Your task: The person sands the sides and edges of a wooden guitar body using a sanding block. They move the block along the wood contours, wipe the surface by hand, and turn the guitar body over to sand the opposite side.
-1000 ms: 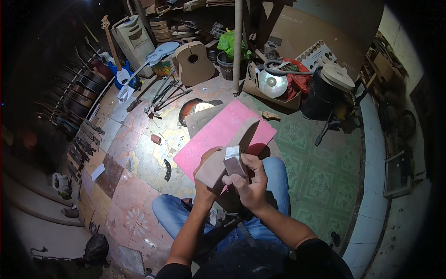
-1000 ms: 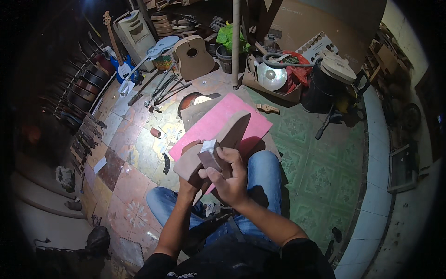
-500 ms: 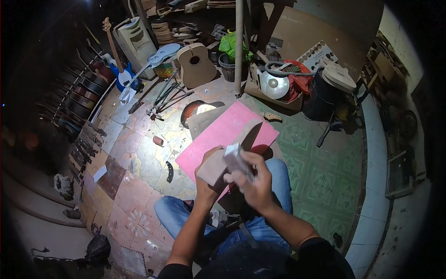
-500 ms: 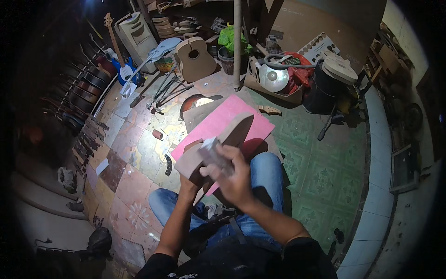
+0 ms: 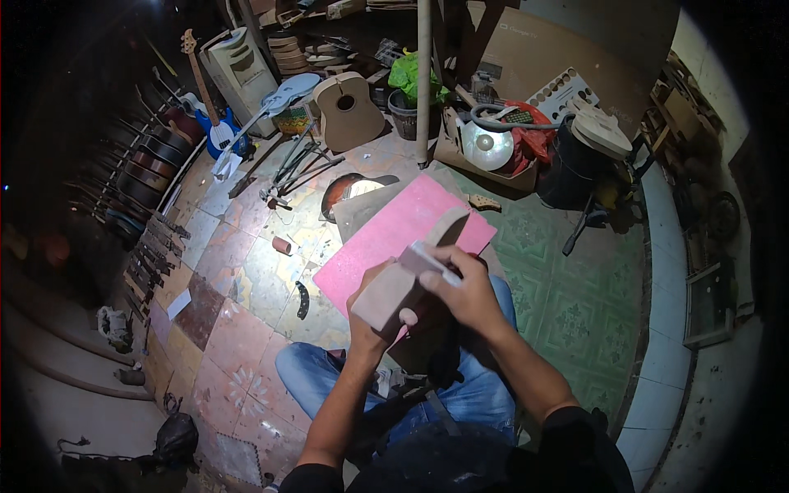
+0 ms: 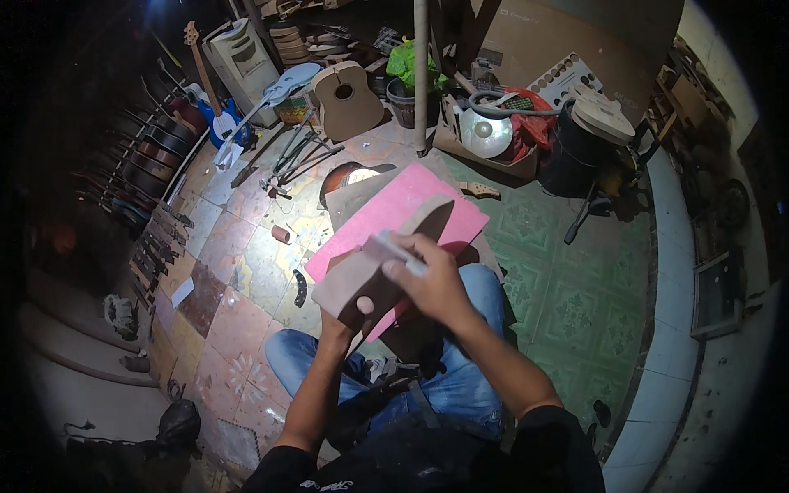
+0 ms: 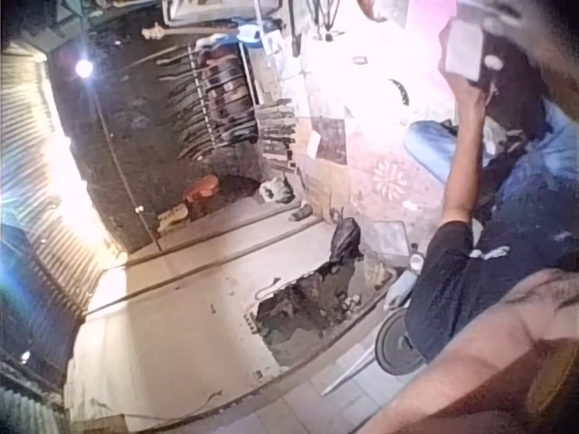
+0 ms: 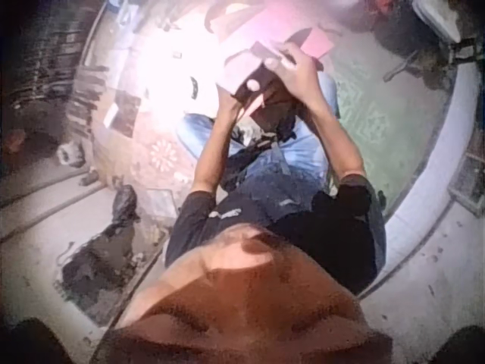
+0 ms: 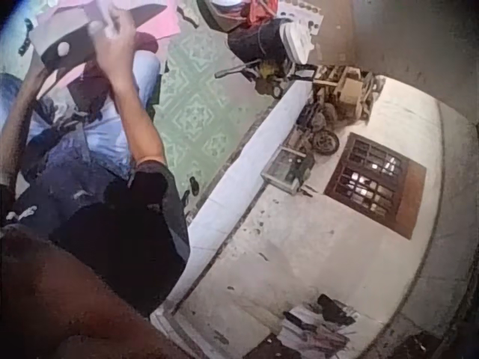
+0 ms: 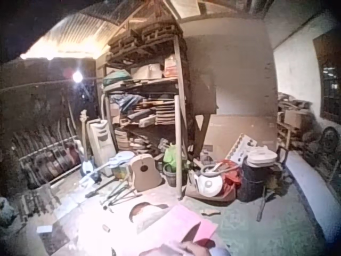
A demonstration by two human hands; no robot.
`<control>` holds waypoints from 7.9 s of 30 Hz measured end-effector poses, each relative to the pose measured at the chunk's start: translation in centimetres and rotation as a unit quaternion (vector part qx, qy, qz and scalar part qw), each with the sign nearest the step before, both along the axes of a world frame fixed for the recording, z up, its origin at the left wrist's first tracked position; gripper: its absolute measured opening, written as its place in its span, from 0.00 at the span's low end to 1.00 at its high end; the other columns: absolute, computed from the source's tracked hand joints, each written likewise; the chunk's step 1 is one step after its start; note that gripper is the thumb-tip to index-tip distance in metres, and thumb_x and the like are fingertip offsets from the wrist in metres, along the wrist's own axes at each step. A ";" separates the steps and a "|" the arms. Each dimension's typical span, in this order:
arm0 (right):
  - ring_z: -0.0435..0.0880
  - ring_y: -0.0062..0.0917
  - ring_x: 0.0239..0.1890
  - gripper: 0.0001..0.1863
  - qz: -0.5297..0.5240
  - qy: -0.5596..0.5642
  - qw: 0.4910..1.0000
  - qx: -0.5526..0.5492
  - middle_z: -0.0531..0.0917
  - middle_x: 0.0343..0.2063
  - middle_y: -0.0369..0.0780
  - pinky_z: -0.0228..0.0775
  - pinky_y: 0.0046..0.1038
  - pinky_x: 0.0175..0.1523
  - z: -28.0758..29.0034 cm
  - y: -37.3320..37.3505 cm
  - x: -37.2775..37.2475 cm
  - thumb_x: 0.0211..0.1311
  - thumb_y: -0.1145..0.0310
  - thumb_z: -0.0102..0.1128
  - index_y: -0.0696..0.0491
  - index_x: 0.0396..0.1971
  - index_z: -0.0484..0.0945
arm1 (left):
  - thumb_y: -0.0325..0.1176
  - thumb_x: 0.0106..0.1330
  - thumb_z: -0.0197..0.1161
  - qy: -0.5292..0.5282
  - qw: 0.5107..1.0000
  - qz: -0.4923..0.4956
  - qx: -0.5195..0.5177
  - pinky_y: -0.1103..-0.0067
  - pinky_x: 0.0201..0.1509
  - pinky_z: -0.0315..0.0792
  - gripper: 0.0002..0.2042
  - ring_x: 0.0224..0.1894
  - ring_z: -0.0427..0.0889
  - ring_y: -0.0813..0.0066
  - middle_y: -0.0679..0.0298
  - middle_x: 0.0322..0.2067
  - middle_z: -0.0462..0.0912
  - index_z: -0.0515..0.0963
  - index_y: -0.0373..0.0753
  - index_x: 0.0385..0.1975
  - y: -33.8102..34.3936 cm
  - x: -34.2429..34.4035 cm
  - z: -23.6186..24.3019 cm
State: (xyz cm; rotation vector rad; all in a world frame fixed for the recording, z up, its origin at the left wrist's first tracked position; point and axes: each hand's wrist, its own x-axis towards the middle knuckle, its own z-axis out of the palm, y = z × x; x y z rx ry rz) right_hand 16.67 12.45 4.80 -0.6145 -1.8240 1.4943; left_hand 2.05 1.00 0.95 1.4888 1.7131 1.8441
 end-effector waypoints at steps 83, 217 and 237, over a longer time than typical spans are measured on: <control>0.84 0.44 0.44 0.27 -0.215 -0.071 0.922 0.314 0.78 0.46 0.45 0.80 0.46 0.45 -6.9 3.0 -7.2 0.52 0.63 0.73 0.49 0.54 0.76 | 0.51 0.75 0.59 -0.231 0.913 0.326 0.081 0.73 0.46 0.76 0.26 0.41 0.82 0.70 0.56 0.36 0.84 0.75 0.28 0.52 -0.8 -14.8 -6.3; 0.80 0.30 0.50 0.26 0.015 -0.068 0.996 0.052 0.81 0.45 0.44 0.69 0.29 0.59 0.2 -3.2 1.4 0.62 0.59 0.72 0.62 0.52 0.78 | 0.34 0.58 0.78 -0.073 0.995 0.040 -0.052 0.75 0.47 0.82 0.26 0.43 0.90 0.68 0.54 0.43 0.89 0.77 0.34 0.55 -4.0 2.3 0.8; 0.81 0.45 0.47 0.25 -0.122 -0.202 0.924 0.299 0.82 0.44 0.49 0.73 0.43 0.56 -5.8 3.3 -0.4 0.53 0.61 0.74 0.53 0.51 0.85 | 0.34 0.56 0.80 0.095 0.987 0.129 0.018 0.76 0.40 0.83 0.25 0.38 0.91 0.68 0.54 0.40 0.89 0.80 0.32 0.52 -2.5 1.9 -0.7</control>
